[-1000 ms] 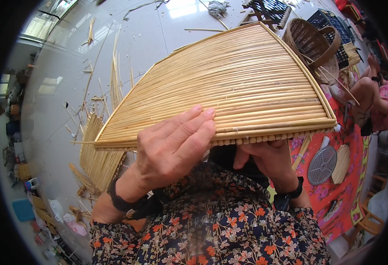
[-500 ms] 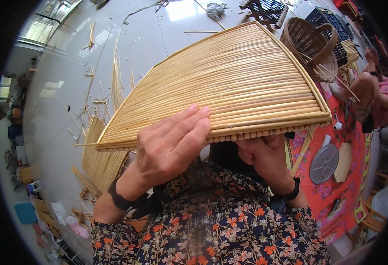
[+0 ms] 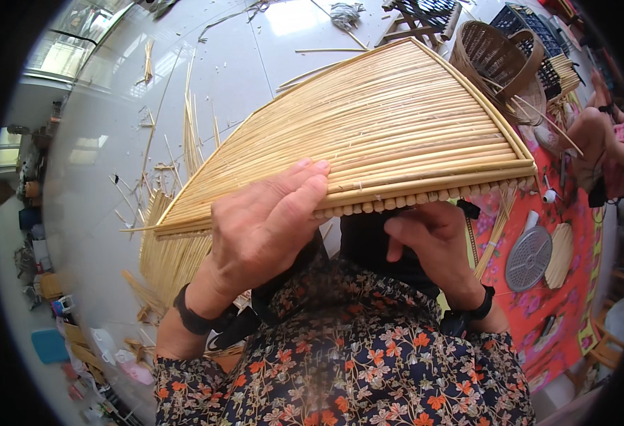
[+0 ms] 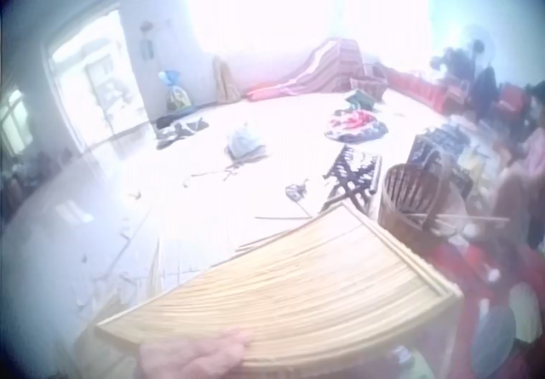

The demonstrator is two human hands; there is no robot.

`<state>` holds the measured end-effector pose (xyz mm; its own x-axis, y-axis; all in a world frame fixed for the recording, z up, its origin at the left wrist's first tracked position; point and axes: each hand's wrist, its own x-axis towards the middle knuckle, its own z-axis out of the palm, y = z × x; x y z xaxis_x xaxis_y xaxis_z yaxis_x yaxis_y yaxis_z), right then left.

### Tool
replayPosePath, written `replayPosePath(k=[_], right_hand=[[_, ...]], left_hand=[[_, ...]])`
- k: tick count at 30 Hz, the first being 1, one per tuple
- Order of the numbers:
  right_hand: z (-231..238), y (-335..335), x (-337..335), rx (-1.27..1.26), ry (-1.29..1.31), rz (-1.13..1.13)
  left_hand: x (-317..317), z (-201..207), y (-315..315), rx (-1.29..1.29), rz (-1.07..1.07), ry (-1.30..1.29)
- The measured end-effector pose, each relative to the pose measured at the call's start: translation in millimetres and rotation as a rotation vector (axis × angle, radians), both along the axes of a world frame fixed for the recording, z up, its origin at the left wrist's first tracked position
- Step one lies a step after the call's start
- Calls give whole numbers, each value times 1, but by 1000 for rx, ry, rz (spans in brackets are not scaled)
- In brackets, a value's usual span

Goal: The person weaves a semi-circular bamboo basket by threading a white string through the ends of bamboo strips. They hold the basket with both hands, pull the string through, and adjust the alignment of the strips repeatedly.

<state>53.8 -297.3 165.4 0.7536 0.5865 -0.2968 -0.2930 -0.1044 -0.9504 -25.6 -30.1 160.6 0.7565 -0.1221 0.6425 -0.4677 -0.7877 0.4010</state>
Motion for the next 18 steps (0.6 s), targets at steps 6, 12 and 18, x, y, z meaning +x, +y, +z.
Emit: replayPosePath(k=[6,12,18], right_hand=[[-4,-22,-6,9,-328,-252],[22,7,-11,195,208,-116],[10,26,-8,252,248,-61]], left_hand=[[2,4,-3,-8,-18,13],[3,2,-5,-28,-12,17],[0,2,-8,5,0,-4]])
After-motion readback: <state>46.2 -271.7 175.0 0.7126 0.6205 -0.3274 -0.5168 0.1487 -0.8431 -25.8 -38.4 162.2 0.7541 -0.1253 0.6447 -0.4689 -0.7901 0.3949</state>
